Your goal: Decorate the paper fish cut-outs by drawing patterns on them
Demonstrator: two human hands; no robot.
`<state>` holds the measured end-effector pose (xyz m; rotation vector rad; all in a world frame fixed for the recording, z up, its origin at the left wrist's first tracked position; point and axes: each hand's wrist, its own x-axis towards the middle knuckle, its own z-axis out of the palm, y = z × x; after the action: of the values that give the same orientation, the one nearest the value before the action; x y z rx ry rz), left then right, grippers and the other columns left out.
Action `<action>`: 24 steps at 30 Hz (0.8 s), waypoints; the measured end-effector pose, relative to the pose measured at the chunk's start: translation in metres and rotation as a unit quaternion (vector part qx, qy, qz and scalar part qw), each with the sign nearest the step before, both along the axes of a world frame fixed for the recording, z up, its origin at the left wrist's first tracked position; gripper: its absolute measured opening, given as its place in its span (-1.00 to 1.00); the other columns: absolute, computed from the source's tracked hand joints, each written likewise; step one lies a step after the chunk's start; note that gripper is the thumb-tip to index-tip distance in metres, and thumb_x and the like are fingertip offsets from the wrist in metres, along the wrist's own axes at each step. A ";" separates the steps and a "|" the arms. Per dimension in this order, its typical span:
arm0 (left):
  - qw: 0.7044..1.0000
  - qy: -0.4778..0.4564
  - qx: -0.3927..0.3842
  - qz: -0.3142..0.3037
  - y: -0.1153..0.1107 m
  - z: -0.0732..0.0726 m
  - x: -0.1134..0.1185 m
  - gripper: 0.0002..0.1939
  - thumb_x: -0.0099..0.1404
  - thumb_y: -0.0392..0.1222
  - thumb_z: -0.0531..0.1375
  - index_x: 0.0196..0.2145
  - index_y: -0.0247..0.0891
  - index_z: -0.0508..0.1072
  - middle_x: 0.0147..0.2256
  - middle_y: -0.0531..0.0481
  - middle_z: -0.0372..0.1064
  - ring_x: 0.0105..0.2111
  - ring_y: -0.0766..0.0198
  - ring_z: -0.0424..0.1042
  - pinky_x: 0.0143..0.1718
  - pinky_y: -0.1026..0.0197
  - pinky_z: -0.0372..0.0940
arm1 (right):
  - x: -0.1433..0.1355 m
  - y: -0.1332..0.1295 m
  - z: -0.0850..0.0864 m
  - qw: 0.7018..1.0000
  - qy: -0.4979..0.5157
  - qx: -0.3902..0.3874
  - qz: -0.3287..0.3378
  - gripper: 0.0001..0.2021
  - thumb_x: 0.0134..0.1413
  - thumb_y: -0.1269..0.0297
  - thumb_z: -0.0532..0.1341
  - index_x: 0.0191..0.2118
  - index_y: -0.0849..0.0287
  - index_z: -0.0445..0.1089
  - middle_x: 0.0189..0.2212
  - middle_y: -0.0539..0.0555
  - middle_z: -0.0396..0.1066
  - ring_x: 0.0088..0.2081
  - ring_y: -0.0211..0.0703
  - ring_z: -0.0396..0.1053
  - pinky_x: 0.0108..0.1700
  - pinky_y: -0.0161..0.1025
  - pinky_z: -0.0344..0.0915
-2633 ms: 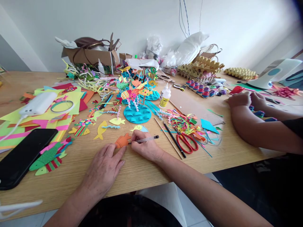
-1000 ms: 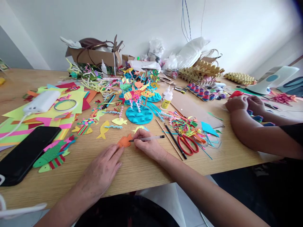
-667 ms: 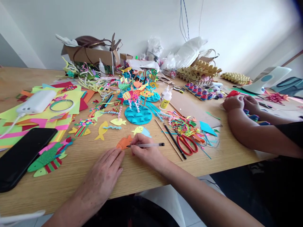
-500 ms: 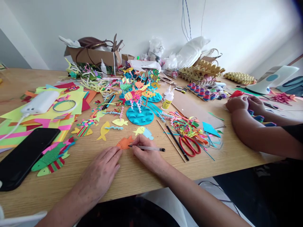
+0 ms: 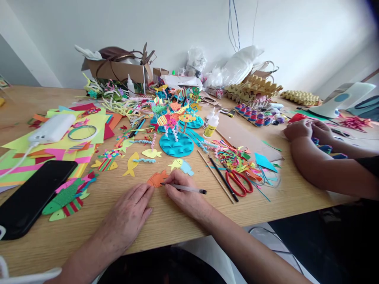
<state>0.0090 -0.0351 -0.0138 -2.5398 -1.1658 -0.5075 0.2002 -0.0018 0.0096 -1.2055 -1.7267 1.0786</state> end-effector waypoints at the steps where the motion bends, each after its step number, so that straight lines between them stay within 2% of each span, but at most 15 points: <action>1: 1.000 0.000 -0.003 0.001 0.000 0.000 0.000 -0.53 0.42 -0.17 -0.19 -0.03 -0.44 0.42 -0.08 -0.24 0.42 -0.11 0.10 0.43 -0.07 0.11 0.36 | 0.000 0.000 0.000 1.000 -0.002 -0.001 0.000 -0.90 -0.08 0.50 0.09 -0.47 0.15 0.21 -0.59 -0.10 0.22 -0.53 -0.32 0.17 -0.48 -0.36 0.10; 10: 0.998 -0.019 -0.065 -0.012 -0.003 -0.001 -0.007 -0.61 0.37 -0.19 -0.09 -0.01 -0.39 0.38 0.00 -0.22 0.37 -0.03 0.10 0.38 0.01 0.11 0.30 | 0.000 -0.002 0.002 1.000 -0.023 -0.003 0.012 -0.91 -0.06 0.50 0.10 -0.44 0.16 0.21 -0.55 -0.08 0.27 -0.51 -0.32 0.20 -0.46 -0.37 0.12; 14: 0.991 -0.073 -0.112 -0.014 -0.002 0.004 -0.008 -0.70 0.36 -0.21 -0.08 -0.08 -0.29 0.36 -0.02 -0.17 0.38 -0.03 0.13 0.38 -0.01 0.10 0.32 | 0.000 -0.002 0.004 1.000 -0.022 0.002 0.007 -0.90 -0.06 0.50 0.10 -0.45 0.16 0.22 -0.56 -0.09 0.27 -0.51 -0.33 0.20 -0.47 -0.38 0.11; 17: 0.983 -0.146 -0.111 0.001 -0.002 0.011 -0.010 -0.81 0.37 -0.24 -0.08 -0.26 -0.21 0.31 -0.17 -0.09 0.42 -0.16 0.21 0.44 -0.15 0.20 0.37 | 0.000 -0.002 0.003 1.000 -0.019 -0.001 0.000 -0.90 -0.07 0.50 0.10 -0.46 0.16 0.22 -0.58 -0.10 0.24 -0.53 -0.33 0.18 -0.48 -0.38 0.09; 19: 0.979 -0.176 -0.100 -0.003 -0.003 0.015 -0.011 -0.81 0.37 -0.26 -0.08 -0.36 -0.18 0.26 -0.33 0.00 0.40 -0.29 0.26 0.46 -0.27 0.27 0.37 | 0.000 -0.001 0.001 1.000 -0.013 -0.006 -0.005 -0.90 -0.08 0.50 0.09 -0.46 0.15 0.21 -0.60 -0.11 0.22 -0.54 -0.33 0.16 -0.49 -0.38 0.08; 24: 0.982 -0.158 -0.096 -0.046 -0.009 0.025 -0.013 -0.71 0.43 -0.21 -0.11 -0.43 -0.17 0.25 -0.53 0.15 0.31 -0.54 0.39 0.38 -0.48 0.35 0.28 | 0.000 -0.003 0.002 1.000 -0.002 -0.008 0.004 -0.91 -0.07 0.49 0.09 -0.44 0.15 0.21 -0.58 -0.10 0.24 -0.54 -0.34 0.18 -0.49 -0.37 0.10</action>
<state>-0.0037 -0.0440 0.0110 -2.7600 -1.2596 -0.8890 0.2005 -0.0043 0.0111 -1.2113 -1.7311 1.0967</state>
